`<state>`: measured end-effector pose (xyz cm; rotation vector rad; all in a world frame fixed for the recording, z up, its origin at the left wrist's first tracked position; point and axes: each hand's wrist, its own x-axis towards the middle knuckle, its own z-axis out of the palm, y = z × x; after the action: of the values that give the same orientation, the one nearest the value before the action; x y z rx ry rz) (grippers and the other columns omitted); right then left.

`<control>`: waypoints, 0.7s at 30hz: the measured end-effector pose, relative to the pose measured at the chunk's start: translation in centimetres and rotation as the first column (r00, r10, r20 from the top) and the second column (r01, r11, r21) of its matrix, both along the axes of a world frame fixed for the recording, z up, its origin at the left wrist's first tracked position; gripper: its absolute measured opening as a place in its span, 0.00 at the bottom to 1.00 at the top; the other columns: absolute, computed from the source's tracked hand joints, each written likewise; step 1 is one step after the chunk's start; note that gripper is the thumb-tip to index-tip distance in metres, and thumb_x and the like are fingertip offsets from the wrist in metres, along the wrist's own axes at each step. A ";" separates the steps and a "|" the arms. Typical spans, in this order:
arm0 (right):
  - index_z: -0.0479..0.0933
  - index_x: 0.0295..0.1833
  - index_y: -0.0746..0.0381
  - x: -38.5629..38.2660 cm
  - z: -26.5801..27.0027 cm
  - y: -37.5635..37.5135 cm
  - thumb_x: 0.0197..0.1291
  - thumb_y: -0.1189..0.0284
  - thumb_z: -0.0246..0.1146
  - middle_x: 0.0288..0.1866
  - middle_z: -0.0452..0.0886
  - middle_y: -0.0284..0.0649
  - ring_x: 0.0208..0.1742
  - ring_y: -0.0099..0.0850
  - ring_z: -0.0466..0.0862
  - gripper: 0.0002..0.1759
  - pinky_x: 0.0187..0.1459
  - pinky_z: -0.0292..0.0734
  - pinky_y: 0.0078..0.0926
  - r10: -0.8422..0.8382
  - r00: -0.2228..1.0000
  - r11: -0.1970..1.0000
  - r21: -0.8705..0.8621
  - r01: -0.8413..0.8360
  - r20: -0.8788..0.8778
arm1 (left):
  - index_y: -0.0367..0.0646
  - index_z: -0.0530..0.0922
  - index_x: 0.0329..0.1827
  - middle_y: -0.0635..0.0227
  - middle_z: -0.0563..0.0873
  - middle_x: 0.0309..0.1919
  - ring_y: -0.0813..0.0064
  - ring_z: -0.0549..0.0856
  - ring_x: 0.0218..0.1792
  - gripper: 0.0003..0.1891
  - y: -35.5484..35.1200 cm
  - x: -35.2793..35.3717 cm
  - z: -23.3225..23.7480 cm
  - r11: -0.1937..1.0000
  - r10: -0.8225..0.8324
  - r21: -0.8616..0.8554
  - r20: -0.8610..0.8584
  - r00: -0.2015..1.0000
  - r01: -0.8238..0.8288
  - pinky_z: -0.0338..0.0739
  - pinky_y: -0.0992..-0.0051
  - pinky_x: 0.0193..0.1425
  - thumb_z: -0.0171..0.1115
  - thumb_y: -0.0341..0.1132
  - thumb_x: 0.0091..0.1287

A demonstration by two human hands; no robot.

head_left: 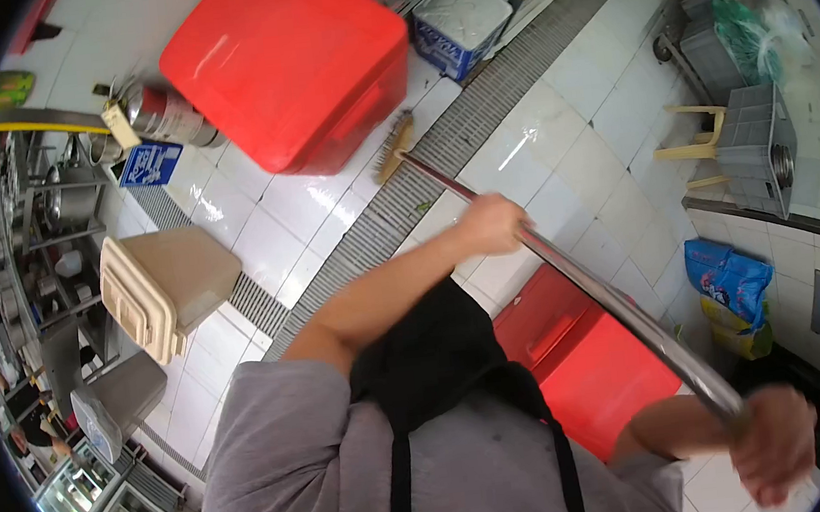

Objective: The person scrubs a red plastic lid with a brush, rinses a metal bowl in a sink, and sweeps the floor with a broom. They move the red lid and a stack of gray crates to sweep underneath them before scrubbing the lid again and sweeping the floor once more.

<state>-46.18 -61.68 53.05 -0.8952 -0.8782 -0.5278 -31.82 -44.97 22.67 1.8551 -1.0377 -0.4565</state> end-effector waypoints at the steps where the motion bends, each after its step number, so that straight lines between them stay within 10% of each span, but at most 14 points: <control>1: 0.67 0.18 0.60 -0.8 -2.2 -2.1 0.52 0.69 0.60 0.11 0.70 0.31 0.09 0.20 0.69 0.15 0.13 0.65 0.16 0.020 1.000 0.971 0.237 -0.025 0.022 | 0.40 0.78 0.19 0.53 0.78 0.20 0.53 0.78 0.28 0.06 -0.2 2.5 -2.1 1.000 0.010 0.020 0.036 0.999 -0.010 0.72 0.62 0.33 0.58 0.34 0.43; 3: 0.64 0.19 0.59 4.0 -5.7 0.8 0.52 0.72 0.57 0.09 0.67 0.29 0.07 0.19 0.66 0.12 0.11 0.61 0.16 -0.506 0.809 0.853 -0.309 0.420 -0.298 | 0.40 0.79 0.22 0.54 0.79 0.22 0.54 0.79 0.29 0.08 -0.6 6.3 -7.6 0.986 0.002 0.169 0.033 0.999 -0.008 0.74 0.64 0.34 0.58 0.34 0.41; 6: 0.65 0.22 0.59 5.5 -6.6 0.1 0.51 0.74 0.54 0.07 0.64 0.27 0.06 0.19 0.64 0.07 0.10 0.60 0.16 -0.501 0.818 0.837 -0.397 0.377 -0.281 | 0.40 0.78 0.22 0.53 0.79 0.22 0.55 0.79 0.29 0.07 -3.1 4.6 -9.7 0.969 -0.016 0.248 -0.015 1.000 0.019 0.74 0.64 0.33 0.58 0.34 0.43; 9: 0.65 0.15 0.61 2.4 -2.8 -3.9 0.48 0.72 0.57 0.06 0.67 0.31 0.05 0.21 0.66 0.13 0.08 0.62 0.16 -0.506 0.830 0.849 -0.302 0.433 -0.234 | 0.40 0.76 0.17 0.53 0.77 0.20 0.54 0.78 0.26 0.09 -6.0 3.1 -5.7 0.972 -0.122 0.207 0.028 0.992 0.113 0.72 0.62 0.30 0.57 0.36 0.49; 13: 0.68 0.14 0.59 7.5 0.9 -5.7 0.47 0.74 0.61 0.07 0.68 0.31 0.06 0.19 0.67 0.13 0.09 0.64 0.13 0.074 0.993 0.993 -0.085 -0.081 -0.088 | 0.40 0.75 0.17 0.55 0.78 0.19 0.56 0.78 0.26 0.10 -8.5 5.5 -0.8 0.986 0.000 0.169 0.015 1.000 -0.002 0.71 0.64 0.31 0.57 0.34 0.52; 15: 0.67 0.13 0.61 11.7 0.7 -6.5 0.54 0.72 0.55 0.09 0.69 0.32 0.08 0.21 0.67 0.18 0.10 0.64 0.17 -0.302 0.930 0.868 -0.464 0.178 -0.207 | 0.40 0.76 0.18 0.54 0.79 0.22 0.54 0.78 0.28 0.07 -10.3 10.3 -3.0 0.870 0.459 -0.173 -0.057 0.887 -0.461 0.72 0.63 0.33 0.55 0.32 0.50; 21: 0.66 0.24 0.65 21.9 -2.2 -5.9 0.57 0.71 0.47 0.09 0.66 0.33 0.07 0.25 0.63 0.12 0.10 0.60 0.25 -0.496 0.806 0.857 -0.333 0.394 -0.323 | 0.39 0.77 0.21 0.55 0.79 0.22 0.55 0.78 0.28 0.04 -14.4 18.1 -9.6 0.871 0.431 -0.205 -0.114 0.895 -0.446 0.72 0.63 0.34 0.55 0.30 0.45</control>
<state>-24.29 -67.58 50.88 -1.4080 -0.3497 -0.6187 -13.70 -59.39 13.11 1.7850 -0.5655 -0.1181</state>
